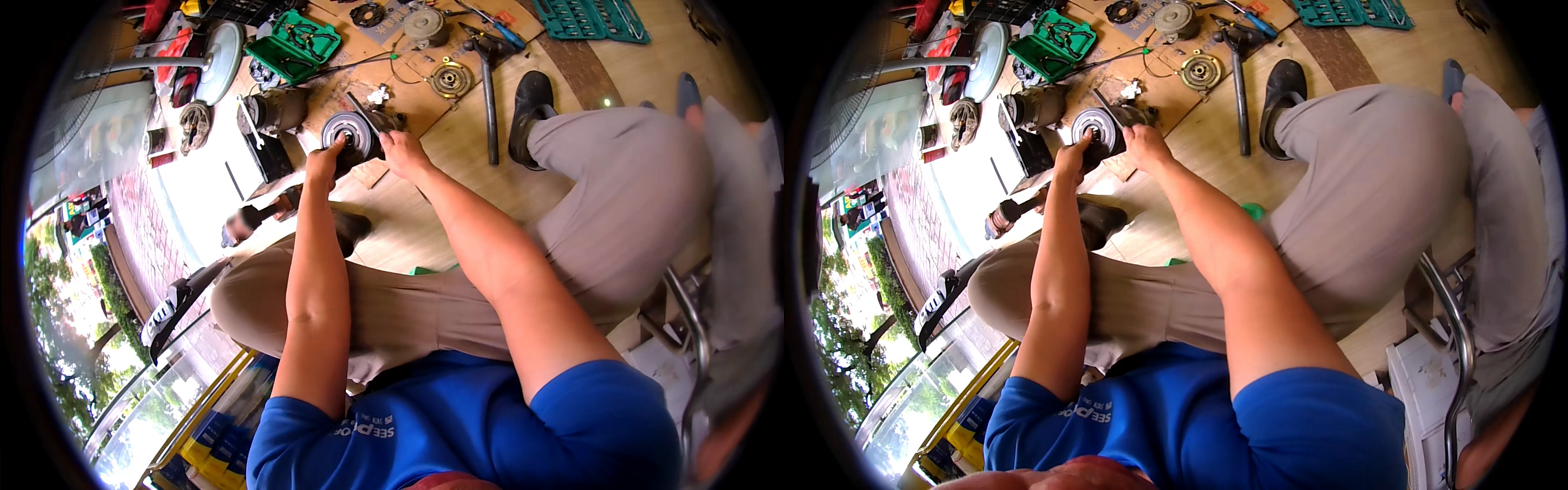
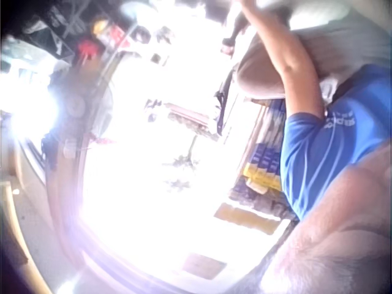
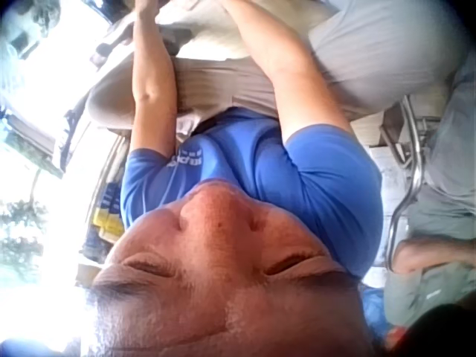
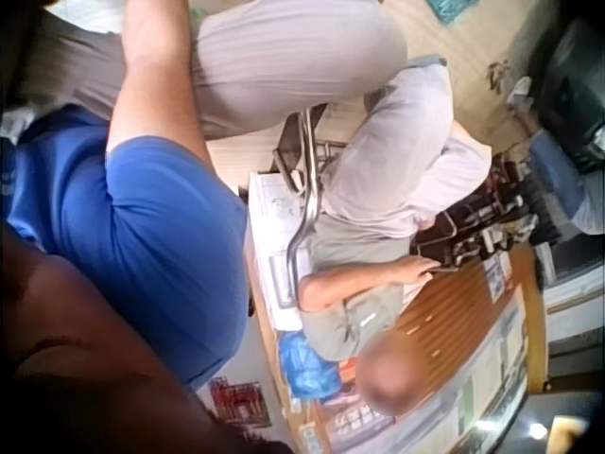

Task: The person disassembles an AC compressor by using an impact wrench to remove the central bolt, pulling off the pulley and clutch components, and using pliers to handle wires while sitting on the floor.

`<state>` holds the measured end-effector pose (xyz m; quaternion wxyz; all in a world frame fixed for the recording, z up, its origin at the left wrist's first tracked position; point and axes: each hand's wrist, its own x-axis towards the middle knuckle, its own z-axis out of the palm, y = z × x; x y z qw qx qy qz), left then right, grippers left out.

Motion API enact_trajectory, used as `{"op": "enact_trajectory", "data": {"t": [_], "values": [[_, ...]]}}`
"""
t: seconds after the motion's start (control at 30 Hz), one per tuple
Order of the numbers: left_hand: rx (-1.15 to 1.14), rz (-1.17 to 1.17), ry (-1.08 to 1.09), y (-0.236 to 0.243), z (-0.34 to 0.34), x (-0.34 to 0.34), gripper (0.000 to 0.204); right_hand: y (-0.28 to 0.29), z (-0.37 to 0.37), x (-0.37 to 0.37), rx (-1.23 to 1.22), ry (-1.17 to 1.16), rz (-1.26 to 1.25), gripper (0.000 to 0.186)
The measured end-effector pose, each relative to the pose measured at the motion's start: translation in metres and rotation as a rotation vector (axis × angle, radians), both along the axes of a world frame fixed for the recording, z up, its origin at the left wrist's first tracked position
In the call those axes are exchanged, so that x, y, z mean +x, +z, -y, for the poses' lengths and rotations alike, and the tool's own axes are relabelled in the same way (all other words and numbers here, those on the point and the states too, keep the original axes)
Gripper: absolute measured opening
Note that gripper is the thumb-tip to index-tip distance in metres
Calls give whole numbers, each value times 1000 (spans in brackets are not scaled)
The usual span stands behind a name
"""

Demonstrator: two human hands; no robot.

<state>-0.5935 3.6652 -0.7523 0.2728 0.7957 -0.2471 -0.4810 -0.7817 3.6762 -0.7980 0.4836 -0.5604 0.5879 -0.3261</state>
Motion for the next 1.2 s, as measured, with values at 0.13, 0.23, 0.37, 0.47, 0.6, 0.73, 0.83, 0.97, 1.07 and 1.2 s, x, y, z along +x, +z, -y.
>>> {"op": "enact_trajectory", "data": {"t": [0.13, 0.23, 0.37, 0.47, 0.6, 0.73, 0.83, 0.97, 1.07, 1.2], "values": [[25, 0, -32, -7, -2, -4, 57, 5, 0, -4, 153, -201, 13, 41], [30, -105, 67, 0, 1, -6, 43, 2, -2, -6, -39, 16, -3, 40], [36, -93, -6, -1, -1, 2, 44, 6, 1, -7, 186, -198, 43, 41], [-75, -36, -5, 12, 0, -17, 55, -3, -2, -12, 56, -176, -16, 39], [-85, 57, -110, 16, 3, -12, 64, -3, -3, -5, 2, -83, 25, 38], [-16, 79, -153, -1, 4, 7, 51, 4, -4, -3, 108, -156, -20, 40], [10, 168, -183, -9, 5, 13, 63, 5, -3, -4, 114, -135, -36, 40], [-79, 68, -153, -8, -2, 8, 66, 18, 0, -6, -16, -35, -24, 40], [-39, 14, -119, 5, 1, -7, 63, 21, 1, -8, 140, -233, -78, 40], [10, 61, -88, 6, 3, -3, 57, 18, -4, -9, -30, -25, -54, 38]]}}
